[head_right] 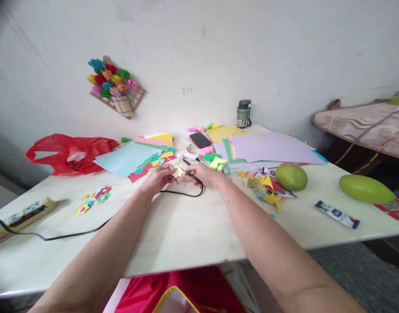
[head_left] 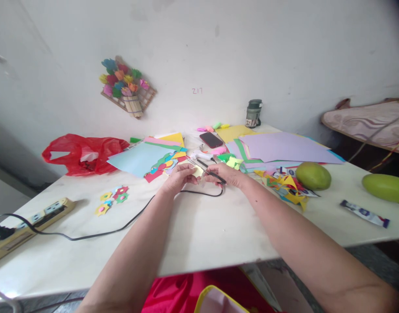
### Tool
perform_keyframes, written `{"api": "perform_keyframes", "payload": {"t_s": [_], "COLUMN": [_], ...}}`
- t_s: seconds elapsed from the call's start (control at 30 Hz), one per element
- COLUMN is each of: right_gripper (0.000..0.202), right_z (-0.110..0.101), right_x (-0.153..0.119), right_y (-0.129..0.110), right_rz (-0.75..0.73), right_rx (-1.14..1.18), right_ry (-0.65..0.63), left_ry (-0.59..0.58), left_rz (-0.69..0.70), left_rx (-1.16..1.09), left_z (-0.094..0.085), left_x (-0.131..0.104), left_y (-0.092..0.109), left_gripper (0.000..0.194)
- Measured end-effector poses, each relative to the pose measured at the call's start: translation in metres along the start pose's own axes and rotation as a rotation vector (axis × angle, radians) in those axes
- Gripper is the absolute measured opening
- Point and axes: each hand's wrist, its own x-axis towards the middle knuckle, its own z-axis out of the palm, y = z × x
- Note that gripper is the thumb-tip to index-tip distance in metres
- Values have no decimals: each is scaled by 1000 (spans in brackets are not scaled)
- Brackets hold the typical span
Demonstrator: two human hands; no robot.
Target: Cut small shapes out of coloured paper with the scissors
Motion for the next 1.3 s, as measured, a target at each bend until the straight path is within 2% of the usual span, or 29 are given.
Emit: {"api": "perform_keyframes", "payload": {"t_s": [0.5, 0.6, 0.73, 0.9, 1.0, 1.07, 1.2, 1.3], "right_gripper": [29, 29, 30, 28, 29, 30, 31, 32], "right_z": [1, 0, -4, -5, -5, -5, -4, -3], "right_x": [3, 3, 2, 4, 8, 10, 9, 8], "right_y": [4, 2, -2, 0, 6, 9, 9, 7], "right_rz": [-8, 0, -2, 26, 19, 10, 10, 16], "right_rx": [46, 89, 155, 156, 160, 169, 174, 174], "right_ry": [21, 71, 220, 361, 402, 399, 401, 404], "left_ry": [11, 98, 249, 334, 418, 459, 419, 408], "left_rz": [-14, 0, 83, 163, 216, 230, 207, 227], "left_rx": [-1, -3, 3, 51, 208, 443, 919, 994], "left_z": [-2, -7, -15, -22, -25, -25, -25, -28], "left_x": [1, 2, 4, 8, 10, 11, 12, 12], "left_y": [0, 1, 2, -1, -3, -2, -2, -4], "left_gripper": [38, 39, 42, 48, 40, 30, 20, 21]}}
